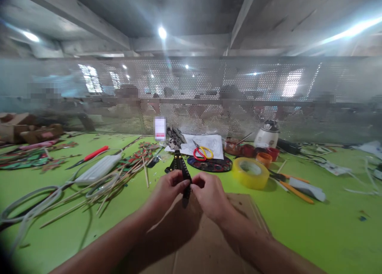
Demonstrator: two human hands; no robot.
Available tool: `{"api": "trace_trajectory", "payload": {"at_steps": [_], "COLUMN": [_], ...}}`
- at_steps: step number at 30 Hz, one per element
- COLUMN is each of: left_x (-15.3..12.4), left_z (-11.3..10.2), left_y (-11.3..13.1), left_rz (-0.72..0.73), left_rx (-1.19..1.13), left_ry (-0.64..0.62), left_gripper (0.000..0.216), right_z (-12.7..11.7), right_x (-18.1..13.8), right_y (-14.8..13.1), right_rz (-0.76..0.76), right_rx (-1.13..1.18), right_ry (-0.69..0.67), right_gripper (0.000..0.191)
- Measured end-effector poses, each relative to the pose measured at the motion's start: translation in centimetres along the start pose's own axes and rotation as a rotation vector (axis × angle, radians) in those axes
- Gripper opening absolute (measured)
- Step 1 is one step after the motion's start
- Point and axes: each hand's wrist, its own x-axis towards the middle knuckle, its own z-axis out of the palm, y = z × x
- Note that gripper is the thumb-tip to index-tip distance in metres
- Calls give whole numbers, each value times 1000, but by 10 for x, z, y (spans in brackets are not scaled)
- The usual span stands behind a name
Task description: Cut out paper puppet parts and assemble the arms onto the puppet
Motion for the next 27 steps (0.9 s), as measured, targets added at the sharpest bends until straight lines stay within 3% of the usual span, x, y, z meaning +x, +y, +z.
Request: {"api": "trace_trajectory", "payload": {"at_steps": [11,23,27], "left_x": [1,3,5], "left_z": [-4,-5,-5], "left_y": [5,7,8], "left_rz": [-96,-33,-7], "left_rx": [-215,-196,-194], "left_ry": [-59,-22,-38], "left_gripper": [27,19,17], "right_z": [4,6,8], "right_x": [6,-2,-4], "right_y": [12,8,9], "right_rz": [16,-112,-249], "right_rx": [105,-17,-74], "right_ry": [41,176,199], "right_gripper": [12,11,10]}}
